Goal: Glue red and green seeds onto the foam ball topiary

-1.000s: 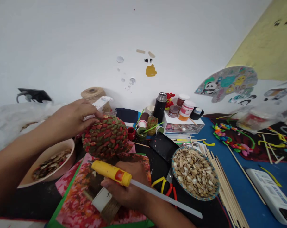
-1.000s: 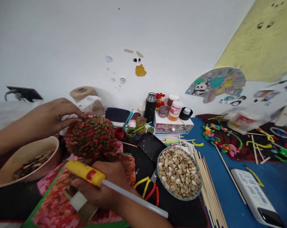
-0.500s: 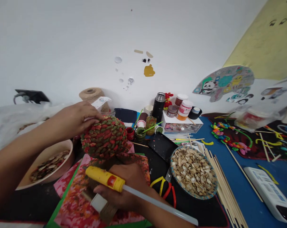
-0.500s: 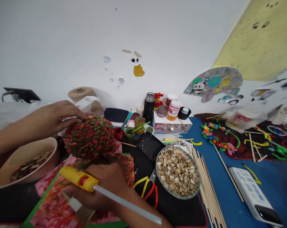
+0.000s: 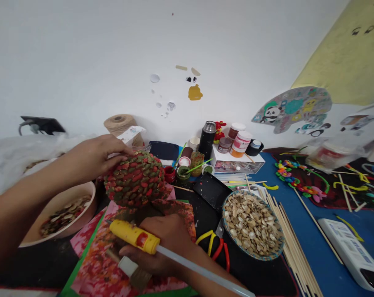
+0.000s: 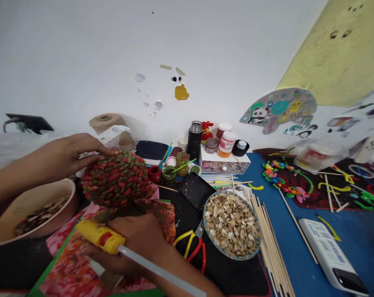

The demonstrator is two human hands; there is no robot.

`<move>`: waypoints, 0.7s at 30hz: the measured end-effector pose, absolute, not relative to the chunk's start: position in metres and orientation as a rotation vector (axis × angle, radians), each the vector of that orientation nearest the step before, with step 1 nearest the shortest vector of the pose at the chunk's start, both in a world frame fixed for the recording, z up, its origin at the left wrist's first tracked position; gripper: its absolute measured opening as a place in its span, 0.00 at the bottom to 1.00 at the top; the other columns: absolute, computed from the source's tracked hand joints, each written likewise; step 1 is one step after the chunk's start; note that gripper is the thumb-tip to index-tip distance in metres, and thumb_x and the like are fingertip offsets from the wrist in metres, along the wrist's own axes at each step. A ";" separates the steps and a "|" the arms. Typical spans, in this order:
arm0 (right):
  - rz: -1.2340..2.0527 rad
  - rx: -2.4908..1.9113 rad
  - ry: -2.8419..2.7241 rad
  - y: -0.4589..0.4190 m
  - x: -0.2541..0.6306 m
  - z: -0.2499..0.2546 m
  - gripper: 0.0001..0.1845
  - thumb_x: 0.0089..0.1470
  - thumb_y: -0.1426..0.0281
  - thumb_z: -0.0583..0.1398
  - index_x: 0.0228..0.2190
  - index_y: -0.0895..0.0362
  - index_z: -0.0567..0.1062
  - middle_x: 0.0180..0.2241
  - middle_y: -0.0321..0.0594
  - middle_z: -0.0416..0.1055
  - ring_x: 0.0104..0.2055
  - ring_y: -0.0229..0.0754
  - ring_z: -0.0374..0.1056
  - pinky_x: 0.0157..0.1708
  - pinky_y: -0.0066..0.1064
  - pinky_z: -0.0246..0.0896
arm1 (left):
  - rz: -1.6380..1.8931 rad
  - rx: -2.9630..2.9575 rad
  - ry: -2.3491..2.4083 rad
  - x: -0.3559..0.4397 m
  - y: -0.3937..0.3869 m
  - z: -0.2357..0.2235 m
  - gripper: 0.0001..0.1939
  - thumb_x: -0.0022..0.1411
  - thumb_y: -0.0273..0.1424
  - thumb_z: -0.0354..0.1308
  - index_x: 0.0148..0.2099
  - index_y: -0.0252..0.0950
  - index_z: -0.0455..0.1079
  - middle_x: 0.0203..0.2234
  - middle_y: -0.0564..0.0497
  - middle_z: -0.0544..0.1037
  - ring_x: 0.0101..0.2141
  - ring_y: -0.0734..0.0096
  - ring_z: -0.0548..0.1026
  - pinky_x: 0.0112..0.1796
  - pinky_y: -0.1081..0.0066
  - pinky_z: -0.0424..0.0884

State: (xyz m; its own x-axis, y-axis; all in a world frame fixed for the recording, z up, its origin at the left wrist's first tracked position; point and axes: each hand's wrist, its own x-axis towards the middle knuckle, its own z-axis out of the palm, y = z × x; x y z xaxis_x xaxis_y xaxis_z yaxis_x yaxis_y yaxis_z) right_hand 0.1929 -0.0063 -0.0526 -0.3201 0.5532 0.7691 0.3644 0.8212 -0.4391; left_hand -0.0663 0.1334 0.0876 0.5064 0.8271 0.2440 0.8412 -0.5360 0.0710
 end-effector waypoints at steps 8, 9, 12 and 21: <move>0.194 -0.713 -1.966 -0.006 0.191 -0.058 0.41 0.81 0.38 0.49 0.26 0.52 0.72 0.21 0.31 0.75 0.18 0.36 0.73 0.17 0.35 0.46 | -0.434 -2.649 -1.550 -0.068 0.129 0.090 0.22 0.71 0.47 0.51 0.46 0.45 0.84 0.44 0.45 0.88 0.48 0.51 0.83 0.57 0.54 0.79; 0.198 -0.719 -1.974 -0.006 0.192 -0.060 0.40 0.81 0.38 0.51 0.26 0.52 0.72 0.20 0.30 0.75 0.18 0.36 0.73 0.17 0.35 0.46 | -0.462 -2.634 -1.551 -0.069 0.128 0.091 0.22 0.71 0.47 0.50 0.47 0.45 0.84 0.45 0.45 0.89 0.48 0.51 0.83 0.57 0.54 0.78; 0.228 -0.735 -2.004 -0.007 0.192 -0.065 0.37 0.78 0.37 0.54 0.28 0.52 0.73 0.21 0.30 0.76 0.18 0.37 0.74 0.17 0.34 0.47 | -0.540 -2.592 -1.574 -0.070 0.125 0.093 0.24 0.74 0.47 0.50 0.51 0.44 0.85 0.46 0.45 0.89 0.48 0.52 0.83 0.58 0.55 0.78; 0.359 -0.714 -2.050 -0.006 0.199 -0.064 0.34 0.76 0.37 0.58 0.30 0.51 0.73 0.23 0.32 0.77 0.21 0.39 0.73 0.21 0.33 0.54 | -0.973 -2.151 -1.991 -0.074 0.059 0.104 0.26 0.75 0.56 0.52 0.54 0.48 0.84 0.51 0.57 0.89 0.51 0.53 0.85 0.56 0.60 0.78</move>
State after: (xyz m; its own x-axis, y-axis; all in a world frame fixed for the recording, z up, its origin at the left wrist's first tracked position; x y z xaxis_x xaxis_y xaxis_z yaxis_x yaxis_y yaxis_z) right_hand 0.1992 -0.0058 -0.0641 -0.4210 0.6122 0.6693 0.3483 0.7905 -0.5039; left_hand -0.0736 0.0594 0.1042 -0.0292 0.8805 0.4731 0.9141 -0.1680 0.3690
